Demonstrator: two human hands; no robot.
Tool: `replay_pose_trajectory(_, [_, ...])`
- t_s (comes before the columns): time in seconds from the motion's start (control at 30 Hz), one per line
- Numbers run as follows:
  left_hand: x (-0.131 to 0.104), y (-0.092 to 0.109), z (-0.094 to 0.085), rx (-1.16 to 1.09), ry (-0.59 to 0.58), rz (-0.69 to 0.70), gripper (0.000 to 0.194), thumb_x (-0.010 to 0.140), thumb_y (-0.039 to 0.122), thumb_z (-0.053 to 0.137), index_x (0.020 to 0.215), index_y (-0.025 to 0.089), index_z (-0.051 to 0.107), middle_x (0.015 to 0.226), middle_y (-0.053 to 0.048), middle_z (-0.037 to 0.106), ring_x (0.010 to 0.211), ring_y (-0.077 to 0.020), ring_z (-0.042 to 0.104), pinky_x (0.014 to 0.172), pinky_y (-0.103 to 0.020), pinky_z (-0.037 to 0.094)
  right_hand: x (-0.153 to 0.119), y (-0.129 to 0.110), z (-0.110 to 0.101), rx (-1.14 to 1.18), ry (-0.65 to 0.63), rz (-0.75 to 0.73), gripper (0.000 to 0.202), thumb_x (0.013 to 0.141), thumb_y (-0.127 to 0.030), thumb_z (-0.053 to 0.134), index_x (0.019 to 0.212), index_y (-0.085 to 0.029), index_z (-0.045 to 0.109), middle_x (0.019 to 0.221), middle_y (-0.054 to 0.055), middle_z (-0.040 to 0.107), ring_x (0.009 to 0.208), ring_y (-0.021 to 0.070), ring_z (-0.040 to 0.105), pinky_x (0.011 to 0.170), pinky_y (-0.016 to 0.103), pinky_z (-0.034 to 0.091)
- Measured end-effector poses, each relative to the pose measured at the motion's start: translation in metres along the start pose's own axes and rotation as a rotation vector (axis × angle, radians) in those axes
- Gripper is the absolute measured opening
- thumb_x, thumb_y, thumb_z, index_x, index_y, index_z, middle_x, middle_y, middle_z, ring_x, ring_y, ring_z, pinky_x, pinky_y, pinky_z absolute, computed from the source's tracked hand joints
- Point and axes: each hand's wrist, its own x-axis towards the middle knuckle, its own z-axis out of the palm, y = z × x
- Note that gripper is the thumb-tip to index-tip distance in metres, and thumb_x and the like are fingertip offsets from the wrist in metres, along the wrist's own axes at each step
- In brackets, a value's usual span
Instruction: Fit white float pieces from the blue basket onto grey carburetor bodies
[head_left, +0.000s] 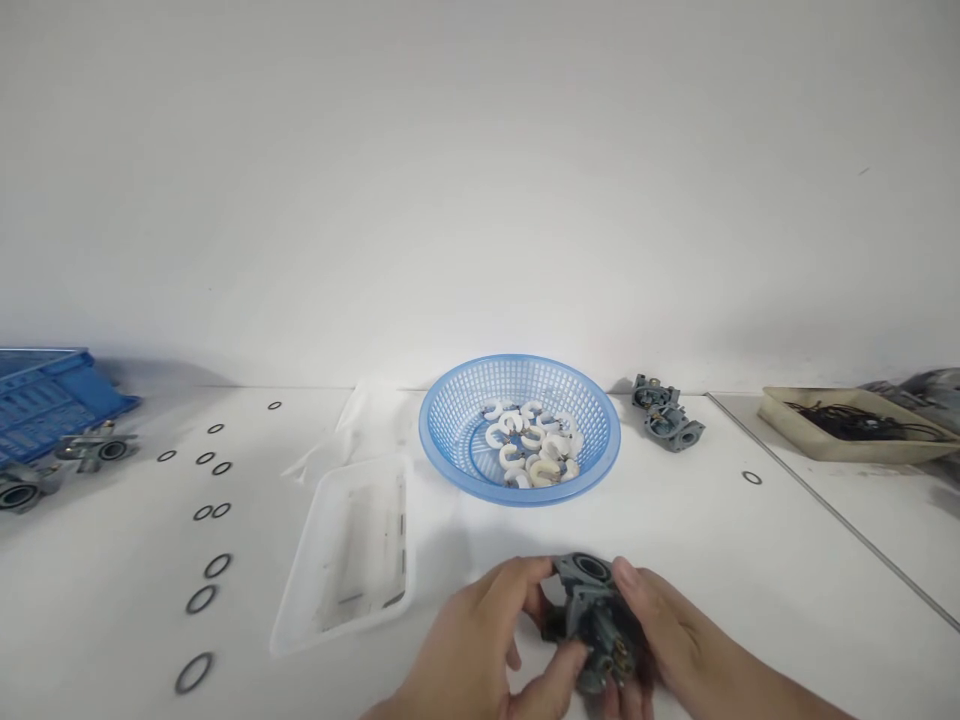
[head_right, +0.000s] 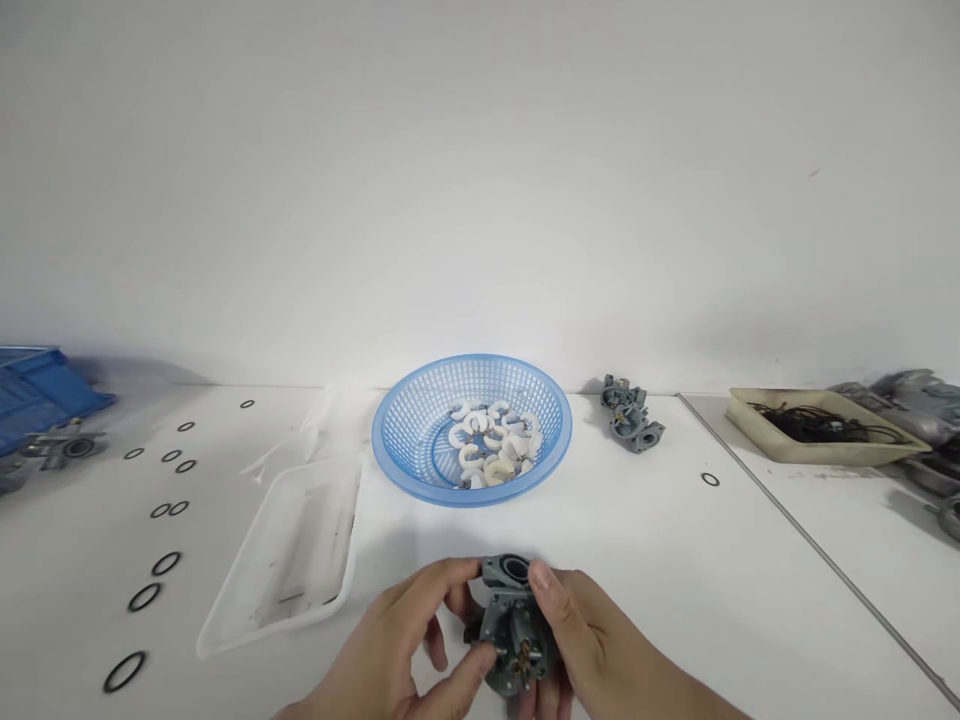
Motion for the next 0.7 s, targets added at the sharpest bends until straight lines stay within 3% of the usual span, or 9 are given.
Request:
replay_pose_trajectory(0.17, [0.003, -0.006, 0.006, -0.266, -0.021, -0.186, 0.068, 0.097, 0.054, 0.072, 0.155, 0.022, 0.056, 0.106, -0.006, 0.068, 0.062, -0.0083, 0.061, 0.055, -0.021, 0.049, 0.004, -0.010, -0.002, -0.034, -0.107, -0.006, 0.102, 0.101, -0.104, 0.031, 0.079, -0.014, 0.075, 0.067, 0.010, 0.075, 0.055, 0.0191, 0.073, 0.054, 0.023, 0.049])
replay_pose_trajectory(0.3, [0.004, -0.004, 0.010, -0.483, -0.066, -0.305, 0.091, 0.093, 0.080, 0.071, 0.158, 0.019, 0.051, 0.099, -0.002, 0.061, 0.062, -0.0075, 0.055, 0.057, -0.025, 0.057, 0.001, -0.007, -0.008, -0.078, -0.109, 0.036, 0.096, 0.107, -0.097, 0.033, 0.073, -0.016, 0.072, 0.061, 0.008, 0.070, 0.052, 0.0150, 0.064, 0.048, 0.021, 0.043])
replay_pose_trajectory(0.37, [0.006, -0.001, 0.010, -0.570, -0.093, -0.342, 0.102, 0.086, 0.092, 0.070, 0.153, 0.017, 0.055, 0.095, -0.001, 0.060, 0.067, -0.0102, 0.059, 0.057, -0.025, 0.060, -0.002, -0.002, -0.010, -0.076, -0.080, 0.043, 0.088, 0.110, -0.092, 0.037, 0.084, -0.016, 0.073, 0.066, 0.007, 0.072, 0.054, 0.0150, 0.065, 0.050, 0.021, 0.046])
replay_pose_trajectory(0.47, [0.012, 0.005, 0.007, -0.629, -0.115, -0.375, 0.099, 0.083, 0.096, 0.069, 0.136, 0.013, 0.065, 0.090, -0.002, 0.063, 0.072, -0.0138, 0.067, 0.052, -0.019, 0.055, -0.004, 0.005, -0.012, -0.078, -0.025, 0.029, 0.076, 0.110, -0.091, 0.043, 0.096, -0.019, 0.066, 0.069, 0.003, 0.070, 0.056, 0.0156, 0.067, 0.049, 0.021, 0.047])
replay_pose_trajectory(0.6, [0.015, 0.010, 0.001, -0.597, -0.115, -0.435, 0.090, 0.085, 0.092, 0.070, 0.126, 0.013, 0.068, 0.084, 0.000, 0.060, 0.064, -0.0100, 0.057, 0.044, -0.017, 0.049, -0.003, 0.005, -0.015, -0.125, -0.035, -0.043, 0.071, 0.105, -0.089, 0.060, 0.131, -0.024, 0.056, 0.081, -0.003, 0.067, 0.053, 0.0113, 0.060, 0.046, 0.020, 0.042])
replay_pose_trajectory(0.7, [0.014, 0.010, -0.002, -0.542, -0.135, -0.416, 0.077, 0.092, 0.080, 0.071, 0.134, 0.016, 0.067, 0.090, -0.001, 0.060, 0.066, -0.0108, 0.054, 0.047, -0.020, 0.052, -0.001, 0.000, -0.014, -0.123, -0.035, -0.182, 0.083, 0.098, -0.082, 0.077, 0.154, -0.027, 0.051, 0.092, 0.000, 0.071, 0.063, 0.0141, 0.062, 0.056, 0.023, 0.050])
